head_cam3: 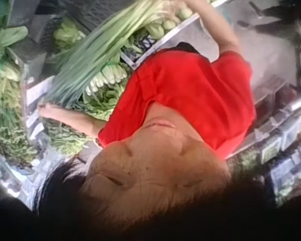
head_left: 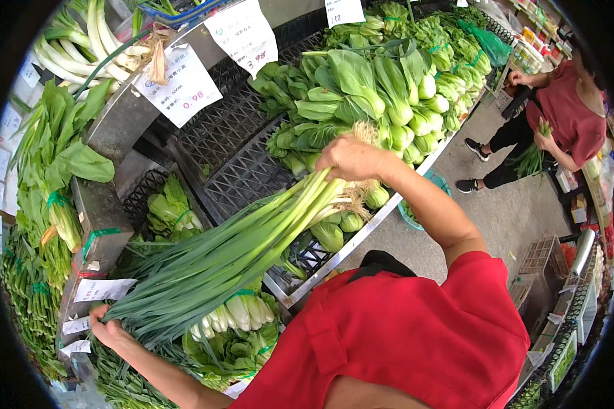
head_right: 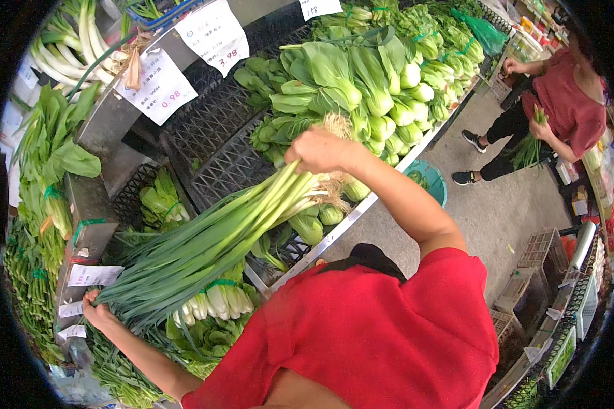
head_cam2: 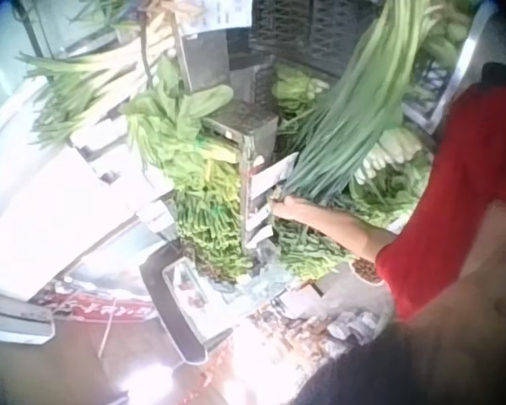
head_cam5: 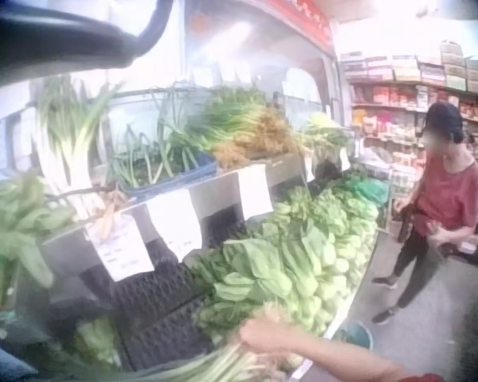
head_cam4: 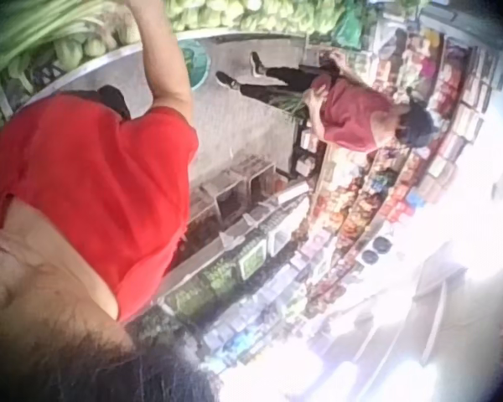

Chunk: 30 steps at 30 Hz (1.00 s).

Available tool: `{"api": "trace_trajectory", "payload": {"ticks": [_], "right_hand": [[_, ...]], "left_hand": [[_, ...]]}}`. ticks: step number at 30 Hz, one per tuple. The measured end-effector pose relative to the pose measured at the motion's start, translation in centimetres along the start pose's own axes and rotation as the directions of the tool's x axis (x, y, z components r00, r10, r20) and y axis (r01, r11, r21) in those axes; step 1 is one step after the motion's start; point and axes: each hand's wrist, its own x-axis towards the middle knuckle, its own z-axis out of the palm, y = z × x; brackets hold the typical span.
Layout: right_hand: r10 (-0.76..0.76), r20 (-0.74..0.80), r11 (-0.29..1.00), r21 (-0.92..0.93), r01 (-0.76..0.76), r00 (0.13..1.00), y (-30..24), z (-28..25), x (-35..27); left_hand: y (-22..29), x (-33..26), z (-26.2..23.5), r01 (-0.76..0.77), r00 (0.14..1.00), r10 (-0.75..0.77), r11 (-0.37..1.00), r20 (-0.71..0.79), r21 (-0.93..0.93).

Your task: The person selects individual green onions from a display bin in a grocery store produce section. They repeatedly pick up stalks, inspect them, and place them into a blue shopping basket.

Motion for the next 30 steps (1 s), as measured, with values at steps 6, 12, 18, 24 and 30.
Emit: {"api": "trace_trajectory", "payload": {"ticks": [6,12,18,24,30], "right_hand": [[0.065,0.183,0.996,-0.077,-0.052,0.981,1.5,-1.0,1.0],[0.026,0.199,1.000,0.003,-0.028,0.980,4.8,-6.3,1.1],[-0.073,0.090,0.992,0.109,0.063,0.993,5.7,-6.1,-0.1],[-0.222,0.146,0.975,0.050,0.217,0.964,6.3,-3.4,0.7],[-0.337,0.113,0.942,0.033,0.335,0.935,4.1,-10.8,0.2]], "left_hand": [[-1.0,3.0,-2.9,0.092,0.980,0.007,0.866,-0.197,0.492],[5.8,0.2,-6.2,-0.009,0.882,0.228,0.883,-0.413,0.469],[6.7,-5.8,-2.5,-0.005,0.471,0.732,0.560,-0.492,0.828],[-8.3,-17.8,9.3,-0.474,0.425,0.625,-0.462,0.654,0.750],[-16.0,-21.4,13.4,-0.602,0.732,0.063,-0.406,0.678,0.688]]}}
